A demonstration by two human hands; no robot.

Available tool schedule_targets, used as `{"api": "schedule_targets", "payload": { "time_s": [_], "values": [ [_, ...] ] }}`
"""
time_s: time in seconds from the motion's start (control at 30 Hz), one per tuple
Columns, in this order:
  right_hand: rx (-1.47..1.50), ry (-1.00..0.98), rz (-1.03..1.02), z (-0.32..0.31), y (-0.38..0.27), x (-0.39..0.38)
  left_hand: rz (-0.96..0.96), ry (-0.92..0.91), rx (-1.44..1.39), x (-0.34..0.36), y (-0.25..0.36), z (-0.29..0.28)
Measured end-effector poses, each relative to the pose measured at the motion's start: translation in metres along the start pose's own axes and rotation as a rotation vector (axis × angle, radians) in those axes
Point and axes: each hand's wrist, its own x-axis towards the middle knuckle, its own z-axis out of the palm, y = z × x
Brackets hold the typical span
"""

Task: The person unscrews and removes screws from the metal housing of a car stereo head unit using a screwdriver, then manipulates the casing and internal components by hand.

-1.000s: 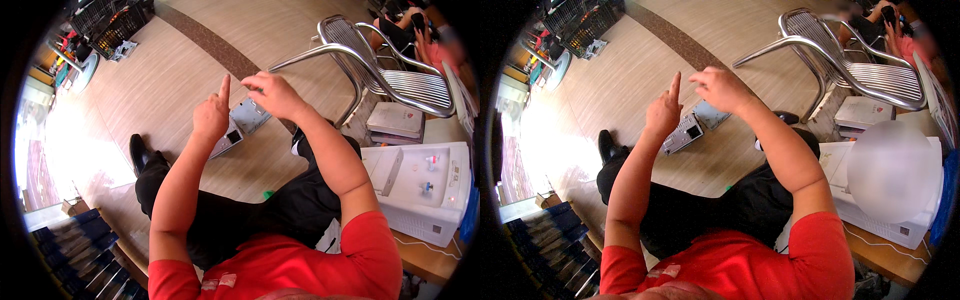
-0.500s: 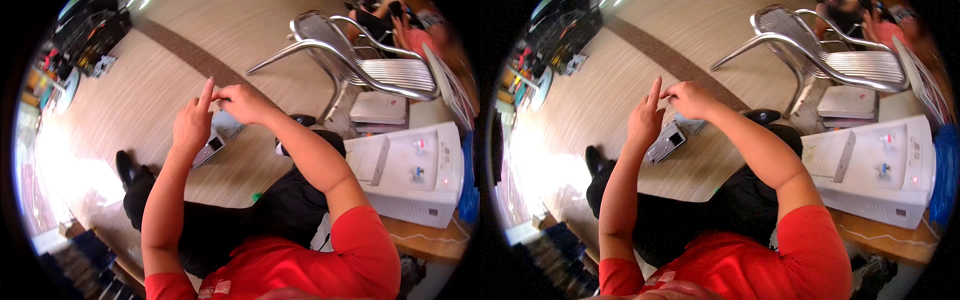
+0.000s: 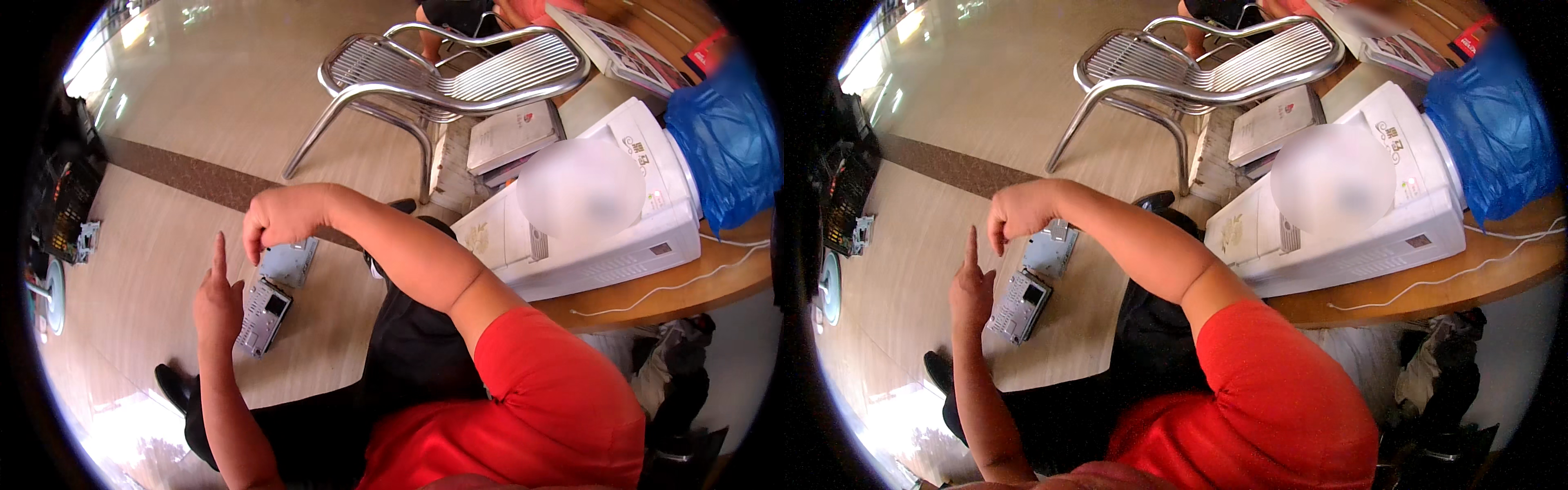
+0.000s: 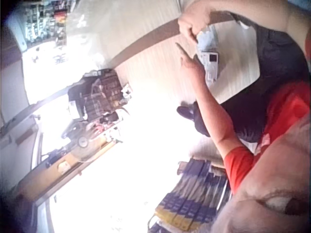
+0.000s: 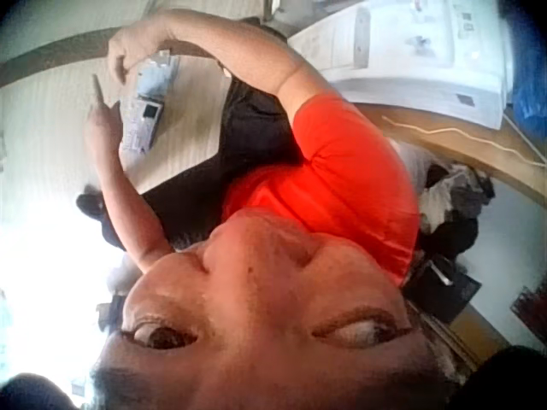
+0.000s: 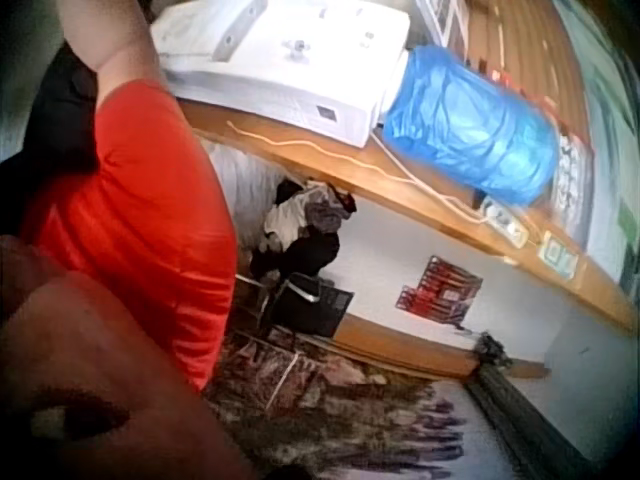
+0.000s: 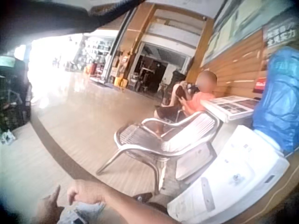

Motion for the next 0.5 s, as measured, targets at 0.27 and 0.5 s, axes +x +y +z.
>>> {"api": "schedule_targets", "payload": {
  "time_s": [0.27,0.5],
  "values": [
    [0.062,0.15,-0.065,0.007,-0.025,-0.004,0.093,-0.124,0.103,-0.004,-0.018,0.012],
    [-0.283,0.0,0.073,0.03,-0.012,0.0,0.057,-0.387,0.248,-0.006,-0.026,0.015]
  ]
}}
